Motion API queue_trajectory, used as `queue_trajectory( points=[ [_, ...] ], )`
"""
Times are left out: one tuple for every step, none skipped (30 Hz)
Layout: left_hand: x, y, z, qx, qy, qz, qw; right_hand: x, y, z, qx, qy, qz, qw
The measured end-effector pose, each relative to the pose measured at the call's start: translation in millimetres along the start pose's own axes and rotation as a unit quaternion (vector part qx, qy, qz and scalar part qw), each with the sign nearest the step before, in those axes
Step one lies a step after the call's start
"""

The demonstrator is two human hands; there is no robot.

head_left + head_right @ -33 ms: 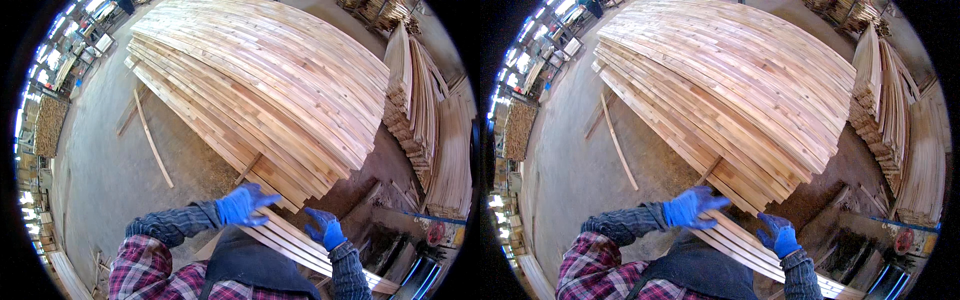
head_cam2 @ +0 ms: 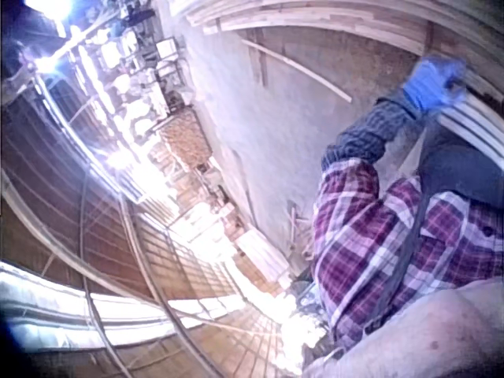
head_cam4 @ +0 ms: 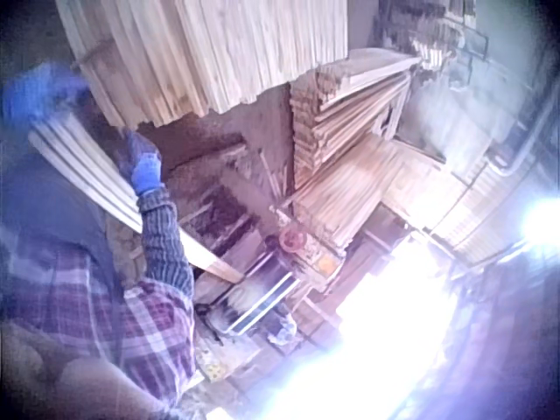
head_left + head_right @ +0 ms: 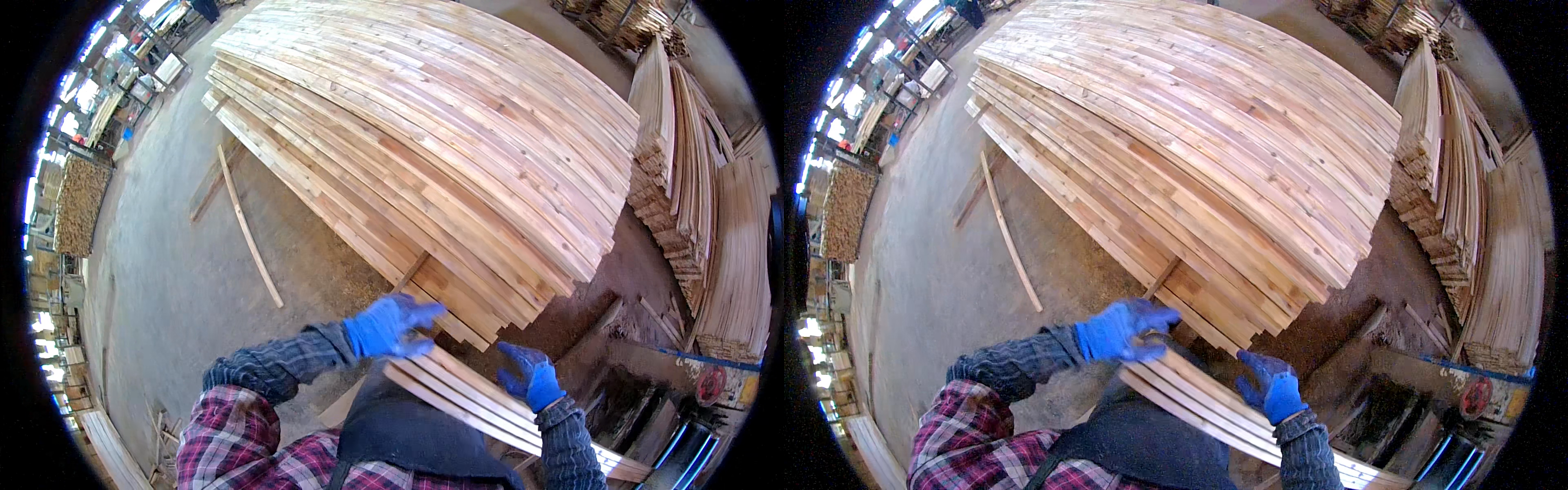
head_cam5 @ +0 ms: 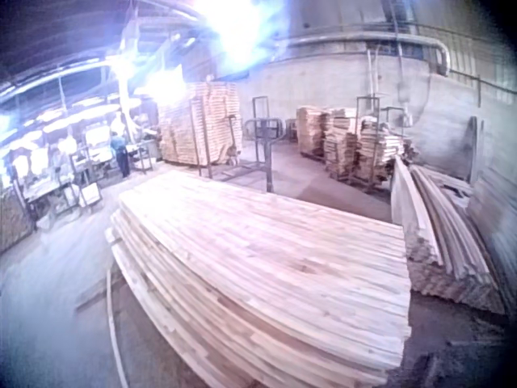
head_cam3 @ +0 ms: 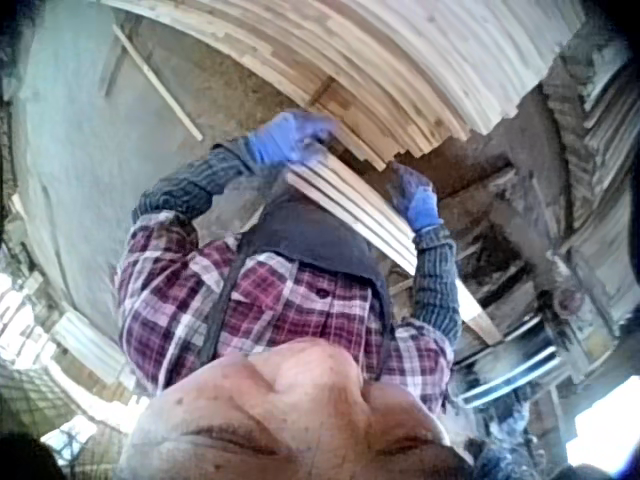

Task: The person takes long wooden planks from a stack and feeds them through a processing machine.

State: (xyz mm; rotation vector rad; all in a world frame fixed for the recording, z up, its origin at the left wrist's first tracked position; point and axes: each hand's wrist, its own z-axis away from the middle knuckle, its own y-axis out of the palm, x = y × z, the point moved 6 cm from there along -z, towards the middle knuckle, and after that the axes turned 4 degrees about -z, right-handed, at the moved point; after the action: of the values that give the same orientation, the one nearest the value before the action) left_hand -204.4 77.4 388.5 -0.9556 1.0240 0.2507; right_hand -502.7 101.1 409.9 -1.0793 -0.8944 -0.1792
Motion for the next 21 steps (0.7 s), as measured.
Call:
queue_trajectory(
  points=[
    [37.2,-15.5,-0.9,-0.023,-0.035,0.061,0.997,-2.7,5.1,-9.1,0.004,0.004,-0.011,1.0],
    [83.4,-23.0,-4.2,-0.019,-0.112,0.103,0.988,-6.1,13.7,-19.0,0.014,0.016,-0.015,1.0],
    [125.3,-28.1,-7.9,-0.049,-0.144,0.134,0.979,-9.5,21.6,-27.3,0.027,0.022,-0.009,0.999],
    [162.7,-19.5,-14.0,-0.059,-0.16,0.279,0.945,-12.1,29.4,-34.4,0.041,0.031,-0.011,0.999],
    [198.8,-10.5,-22.8,-0.085,-0.154,0.414,0.893,-15.9,37.1,-43.0,0.052,0.042,-0.023,0.998],
    [234.6,3.6,-26.9,-0.11,-0.187,0.543,0.811,-20.0,44.7,-49.3,0.08,0.056,-0.004,0.995],
    [263.2,17.5,-33.8,-0.118,-0.196,0.56,0.797,-24.0,50.9,-56.7,0.085,0.067,-0.004,0.994],
    [290.1,36.5,-42.6,-0.125,-0.245,0.579,0.768,-28.1,55.7,-62.9,0.09,0.078,-0.003,0.993],
    [312.8,54.4,-52.5,-0.135,-0.29,0.611,0.724,-34.7,61.6,-70.0,0.102,0.093,-0.006,0.99],
    [329.5,64.7,-65.8,-0.156,-0.294,0.62,0.711,-39.4,62.3,-76.0,0.091,0.086,-0.03,0.992],
    [344.0,72.8,-81.9,-0.179,-0.293,0.643,0.684,-48.4,64.1,-80.3,0.092,0.109,-0.034,0.989],
    [357.5,81.9,-95.6,-0.21,-0.315,0.667,0.641,-57.1,65.9,-83.6,0.093,0.125,-0.041,0.987],
    [367.2,90.2,-110.4,-0.227,-0.332,0.661,0.634,-65.8,68.4,-85.2,0.097,0.142,-0.049,0.984],
    [379.6,98.5,-124.2,-0.249,-0.37,0.652,0.613,-74.5,70.9,-86.4,0.098,0.153,-0.038,0.983],
    [392.9,104.4,-135.2,-0.276,-0.41,0.643,0.584,-82.3,73.0,-85.8,0.098,0.164,-0.027,0.981],
    [405.1,106.4,-148.0,-0.284,-0.406,0.648,0.579,-89.7,76.2,-85.2,0.096,0.175,-0.017,0.98],
    [417.2,109.0,-156.1,-0.298,-0.406,0.653,0.566,-95.7,80.0,-83.8,0.1,0.183,-0.011,0.978],
    [428.1,110.9,-162.4,-0.31,-0.386,0.659,0.566,-100.9,84.3,-82.5,0.103,0.191,-0.006,0.976],
    [436.5,114.1,-165.6,-0.303,-0.361,0.686,0.555,-104.1,87.6,-82.4,0.1,0.195,-0.004,0.976],
    [444.5,115.4,-169.7,-0.294,-0.318,0.711,0.554,-108.4,94.3,-83.4,0.109,0.209,-0.018,0.972],
    [451.9,118.6,-169.5,-0.296,-0.308,0.726,0.539,-109.9,100.5,-85.9,0.112,0.219,-0.036,0.969]
  ],
)
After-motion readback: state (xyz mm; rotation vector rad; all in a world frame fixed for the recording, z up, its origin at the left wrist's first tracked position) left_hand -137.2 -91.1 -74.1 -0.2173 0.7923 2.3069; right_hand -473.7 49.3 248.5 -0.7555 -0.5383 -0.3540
